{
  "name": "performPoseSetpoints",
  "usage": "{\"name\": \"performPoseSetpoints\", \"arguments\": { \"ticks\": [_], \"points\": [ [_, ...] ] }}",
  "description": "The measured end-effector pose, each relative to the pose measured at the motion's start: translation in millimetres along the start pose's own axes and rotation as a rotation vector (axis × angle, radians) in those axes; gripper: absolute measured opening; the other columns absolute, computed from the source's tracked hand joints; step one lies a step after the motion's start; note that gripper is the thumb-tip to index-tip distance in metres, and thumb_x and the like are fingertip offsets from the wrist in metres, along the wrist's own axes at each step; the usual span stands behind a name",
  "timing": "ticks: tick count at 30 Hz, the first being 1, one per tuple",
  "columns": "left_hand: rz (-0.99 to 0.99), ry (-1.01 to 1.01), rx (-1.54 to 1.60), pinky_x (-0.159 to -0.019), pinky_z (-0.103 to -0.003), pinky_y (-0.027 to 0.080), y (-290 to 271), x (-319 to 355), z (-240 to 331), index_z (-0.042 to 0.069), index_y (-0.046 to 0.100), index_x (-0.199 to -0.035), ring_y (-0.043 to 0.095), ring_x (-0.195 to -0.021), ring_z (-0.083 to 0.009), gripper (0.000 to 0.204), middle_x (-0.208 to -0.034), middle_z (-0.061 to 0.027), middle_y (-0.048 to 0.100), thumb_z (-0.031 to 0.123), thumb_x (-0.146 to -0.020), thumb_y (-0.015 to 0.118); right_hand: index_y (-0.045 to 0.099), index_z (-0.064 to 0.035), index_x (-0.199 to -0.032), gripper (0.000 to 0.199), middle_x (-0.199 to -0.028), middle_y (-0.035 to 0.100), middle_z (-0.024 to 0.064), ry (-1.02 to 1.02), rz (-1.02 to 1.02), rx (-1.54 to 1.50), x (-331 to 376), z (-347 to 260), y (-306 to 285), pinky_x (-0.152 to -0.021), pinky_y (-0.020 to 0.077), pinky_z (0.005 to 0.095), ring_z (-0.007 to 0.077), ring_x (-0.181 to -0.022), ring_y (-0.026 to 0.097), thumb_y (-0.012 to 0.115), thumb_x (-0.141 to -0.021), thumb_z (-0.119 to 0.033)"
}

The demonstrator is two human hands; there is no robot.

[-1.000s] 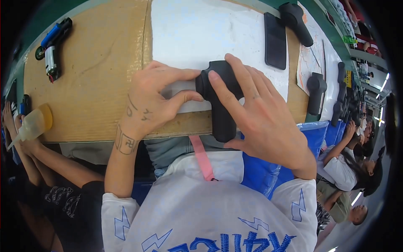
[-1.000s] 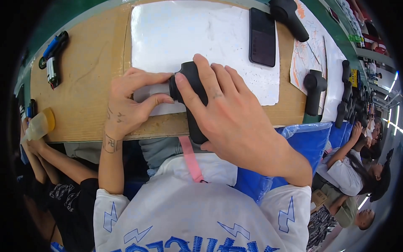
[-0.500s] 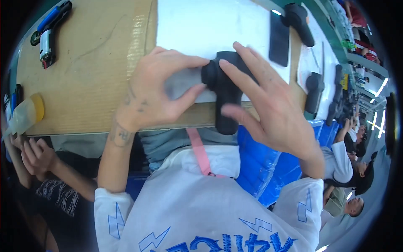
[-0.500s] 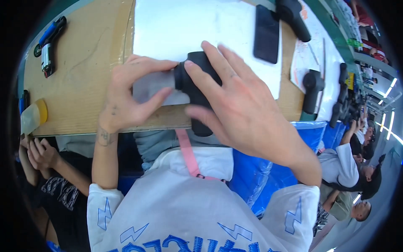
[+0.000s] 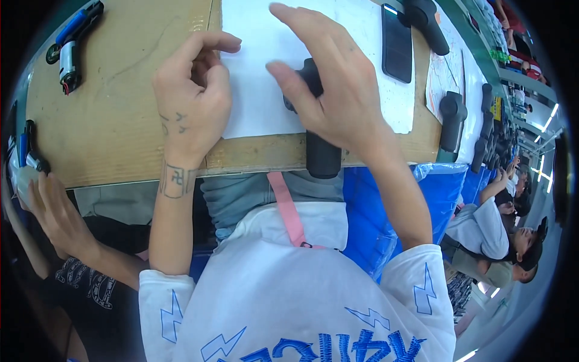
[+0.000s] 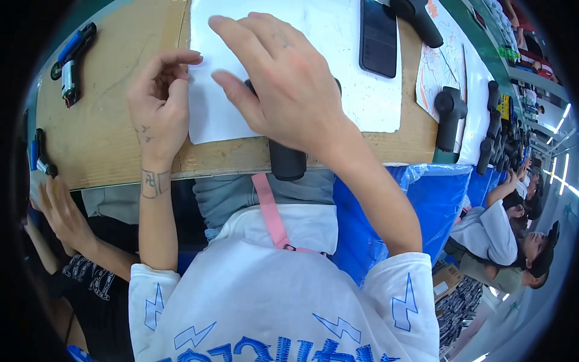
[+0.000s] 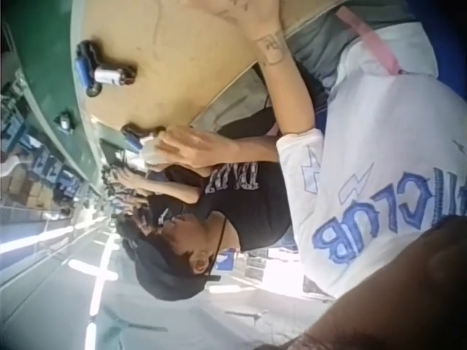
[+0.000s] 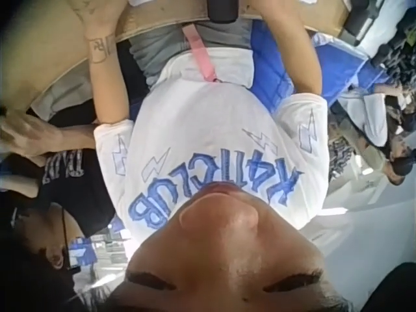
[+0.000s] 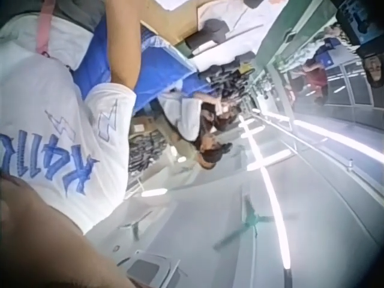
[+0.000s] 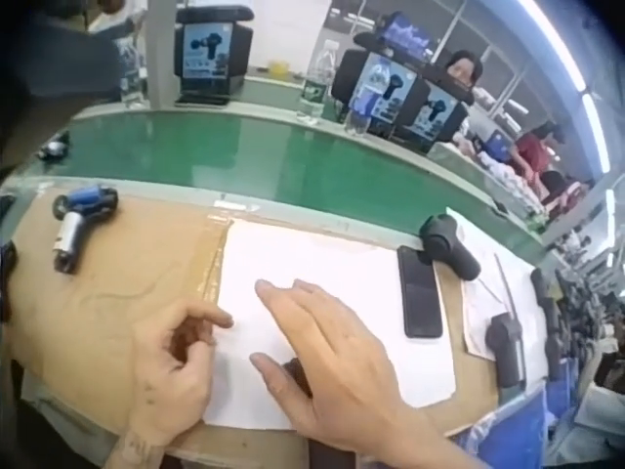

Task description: Assembling handheld massage guns by fitting internal components and motors into plastic casings on an assembly line.

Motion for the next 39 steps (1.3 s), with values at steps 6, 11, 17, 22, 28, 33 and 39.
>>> {"name": "performPoseSetpoints", "arguments": {
  "ticks": [6,11,17,22,28,33,39],
  "points": [
    [0.046,0.13,0.013,-0.056,-0.023,0.041,-4,1,8,0.002,0.075,-0.098,0.053,-0.062,-0.0057,0.025,-0.081,-0.0015,0.072,-0.008,-0.085,0.055,0.06,-0.0082,-0.143,0.086,-0.153,0.048,0.0246,0.077,-0.051,0.262,70,-19,-25,-0.118,0.0376,0.0565,0.0476,-0.146,0.041,0.09,-0.063,-0.013],
    [-0.097,0.11,0.006,-0.062,-0.025,0.047,6,4,12,0.003,0.075,-0.102,0.061,-0.071,-0.0093,0.019,-0.087,-0.0037,0.074,-0.001,-0.087,0.064,0.06,-0.002,-0.135,0.075,-0.132,0.061,0.0228,0.41,-0.088,0.351,130,25,-51,-0.096,0.0529,0.0461,0.0418,-0.117,0.063,0.089,-0.066,-0.008],
    [-0.446,0.253,0.241,-0.091,-0.035,0.058,60,29,63,0.003,0.069,-0.124,0.073,-0.102,-0.0216,0.063,-0.108,-0.012,0.075,0.029,-0.072,0.095,0.063,-0.0012,-0.121,0.062,-0.114,0.062,0.0181,0.167,0.128,0.256,135,4,-59,-0.082,0.055,0.0407,0.0349,-0.099,0.065,0.086,-0.064,0.006],
    [-0.564,0.298,0.19,-0.084,-0.032,0.06,75,57,74,0.006,0.069,-0.108,0.076,-0.091,-0.0253,0.048,-0.102,-0.0114,0.077,0.023,-0.071,0.095,0.065,-0.0012,-0.124,0.062,-0.113,0.065,0.0172,0.138,0.071,0.094,127,-13,-63,-0.078,0.0575,0.0385,0.0326,-0.096,0.068,0.09,-0.068,-0.004],
    [-0.433,0.374,0.263,-0.084,-0.034,0.061,66,67,80,0.003,0.066,-0.102,0.076,-0.095,-0.0257,0.039,-0.103,-0.016,0.076,0.005,-0.072,0.091,0.068,0.0012,-0.125,0.058,-0.112,0.071,0.0187,0.134,0.099,-0.076,130,-11,-62,-0.08,0.0582,0.0366,0.032,-0.096,0.072,0.089,-0.08,-0.027],
    [-0.46,0.474,0.148,-0.088,-0.036,0.061,64,68,85,0.0,0.064,-0.109,0.076,-0.101,-0.0273,0.045,-0.108,-0.0191,0.075,0.001,-0.072,0.091,0.07,0.0011,-0.121,0.049,-0.105,0.071,0.0164,0.076,0.222,-0.083,131,-11,-59,-0.073,0.0568,0.0347,0.0282,-0.088,0.071,0.087,-0.082,-0.021],
    [-0.379,0.152,0.332,-0.102,-0.042,0.054,65,57,66,-0.001,0.055,-0.135,0.061,-0.131,-0.034,0.077,-0.143,-0.0281,0.057,0.024,-0.074,0.095,0.07,0.0014,-0.116,0.035,-0.094,0.072,0.0129,0.77,0.181,-0.638,157,33,-40,-0.056,0.0469,0.0242,0.0129,-0.064,0.062,0.063,-0.104,-0.031]
  ]
}}
Point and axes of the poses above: each hand's wrist, its own x-axis away from the middle knuckle, its own y-axis out of the palm, z = x × y, the point moved 9 cm from there along -x, towards the middle knuckle
